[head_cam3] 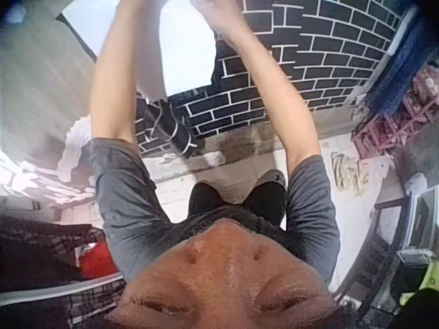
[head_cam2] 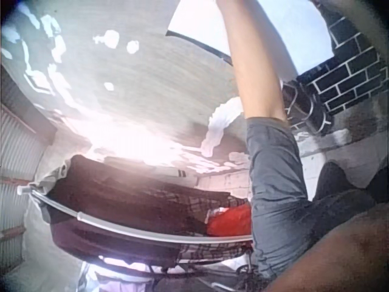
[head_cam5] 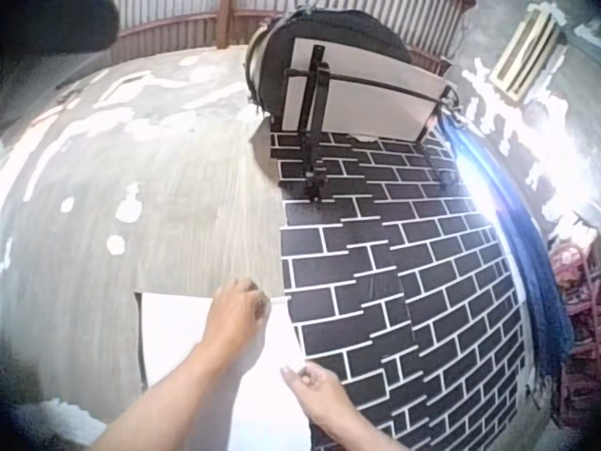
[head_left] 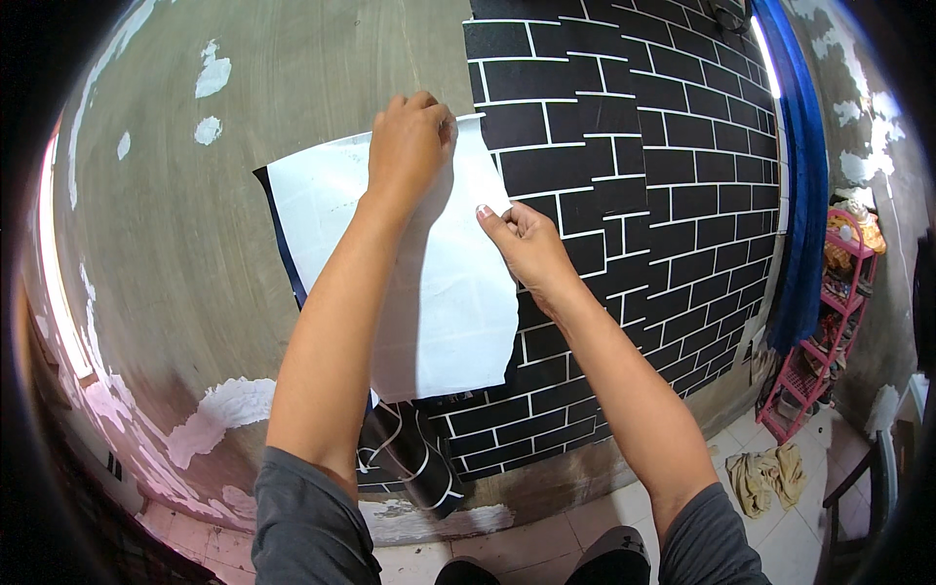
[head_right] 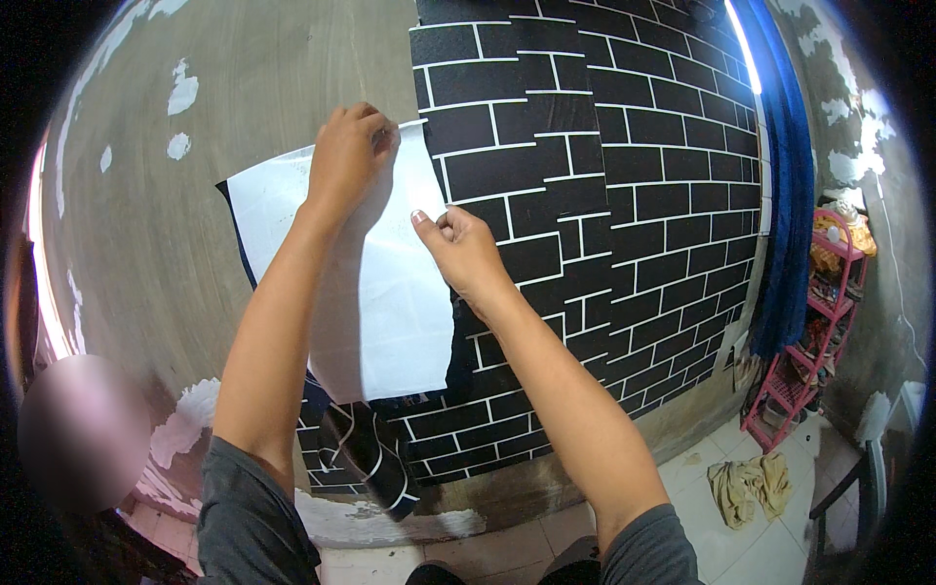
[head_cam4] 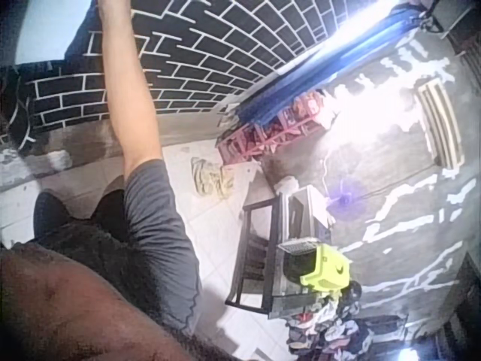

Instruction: The person peels a large section of black-and-white brick-patterned wallpaper from a concrete wall by hand.

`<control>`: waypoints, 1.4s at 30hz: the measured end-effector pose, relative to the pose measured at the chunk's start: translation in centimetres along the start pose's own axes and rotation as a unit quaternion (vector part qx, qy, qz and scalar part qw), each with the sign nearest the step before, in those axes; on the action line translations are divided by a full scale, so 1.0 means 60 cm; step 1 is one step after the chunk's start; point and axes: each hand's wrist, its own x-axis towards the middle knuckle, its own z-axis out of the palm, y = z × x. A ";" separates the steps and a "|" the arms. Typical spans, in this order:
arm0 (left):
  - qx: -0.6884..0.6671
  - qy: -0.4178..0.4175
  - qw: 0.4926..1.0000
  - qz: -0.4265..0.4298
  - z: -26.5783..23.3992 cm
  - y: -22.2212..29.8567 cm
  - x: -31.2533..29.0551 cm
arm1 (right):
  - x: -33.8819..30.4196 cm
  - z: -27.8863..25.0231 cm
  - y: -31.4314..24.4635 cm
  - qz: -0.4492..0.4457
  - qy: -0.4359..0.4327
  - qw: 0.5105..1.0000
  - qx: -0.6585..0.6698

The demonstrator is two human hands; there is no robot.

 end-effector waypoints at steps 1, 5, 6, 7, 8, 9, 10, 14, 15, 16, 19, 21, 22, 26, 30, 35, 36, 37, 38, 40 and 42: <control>0.006 0.007 1.000 0.000 0.001 0.002 -0.003 | 0.000 0.000 0.003 -0.003 -0.001 1.000 -0.004; 0.013 0.030 0.999 0.018 0.009 0.005 -0.015 | -0.003 0.001 0.017 -0.008 -0.005 1.000 0.000; 0.013 0.035 0.999 0.023 0.010 0.004 -0.018 | -0.004 0.002 0.019 -0.008 -0.006 1.000 0.006; 0.014 0.040 0.999 0.028 0.010 0.004 -0.021 | -0.003 0.003 0.023 -0.018 -0.003 1.000 0.011; -0.004 0.050 0.999 0.008 0.009 0.005 -0.023 | -0.003 0.006 0.026 -0.028 0.000 0.999 0.017; -0.022 0.061 0.998 -0.012 0.008 0.008 -0.025 | -0.004 0.009 0.028 -0.038 0.002 0.999 0.023; -0.039 0.071 0.996 -0.031 0.005 0.009 -0.028 | -0.005 0.008 0.028 -0.030 0.000 0.999 0.024; -0.123 0.124 0.976 -0.129 -0.034 0.016 -0.062 | -0.004 0.008 0.027 -0.010 0.002 1.000 0.028; -0.090 0.141 0.978 -0.122 -0.054 0.012 -0.078 | -0.002 0.004 0.030 -0.009 0.007 1.000 0.029; -0.057 0.158 0.979 -0.116 -0.068 0.004 -0.097 | -0.002 0.000 0.034 -0.008 0.010 0.999 0.029; -0.024 0.229 0.930 -0.287 -0.108 -0.055 -0.181 | -0.007 0.014 0.033 -0.027 0.023 0.998 0.057; -0.009 0.184 0.903 -0.388 -0.127 -0.078 -0.233 | -0.009 0.020 0.032 -0.028 0.016 0.997 0.070; -0.089 0.148 0.884 -0.435 -0.130 -0.073 -0.250 | -0.009 0.016 0.034 -0.028 0.017 0.997 0.072; -0.411 0.069 0.767 -0.488 -0.110 -0.085 -0.300 | -0.003 0.008 0.048 -0.031 0.016 0.998 0.052; -0.498 0.114 0.717 -0.475 -0.120 -0.063 -0.311 | -0.005 0.006 0.060 -0.020 0.020 0.999 0.041; -0.477 0.106 0.734 -0.471 -0.118 -0.049 -0.328 | -0.025 0.005 0.054 -0.008 0.026 0.997 0.068; -0.484 0.122 0.739 -0.452 -0.117 -0.046 -0.331 | -0.026 0.000 0.057 -0.010 0.021 0.998 0.055; -0.483 0.123 0.738 -0.455 -0.118 -0.047 -0.334 | -0.028 -0.003 0.060 -0.013 0.015 0.999 0.042; -0.483 0.127 0.735 -0.458 -0.122 -0.049 -0.336 | -0.028 -0.002 0.067 -0.025 0.016 0.999 0.033; -0.482 0.130 0.734 -0.460 -0.128 -0.048 -0.335 | -0.028 0.003 0.087 -0.047 0.016 0.999 0.015; -0.480 0.130 0.735 -0.460 -0.134 -0.047 -0.336 | -0.039 0.014 0.079 -0.035 0.024 0.998 0.046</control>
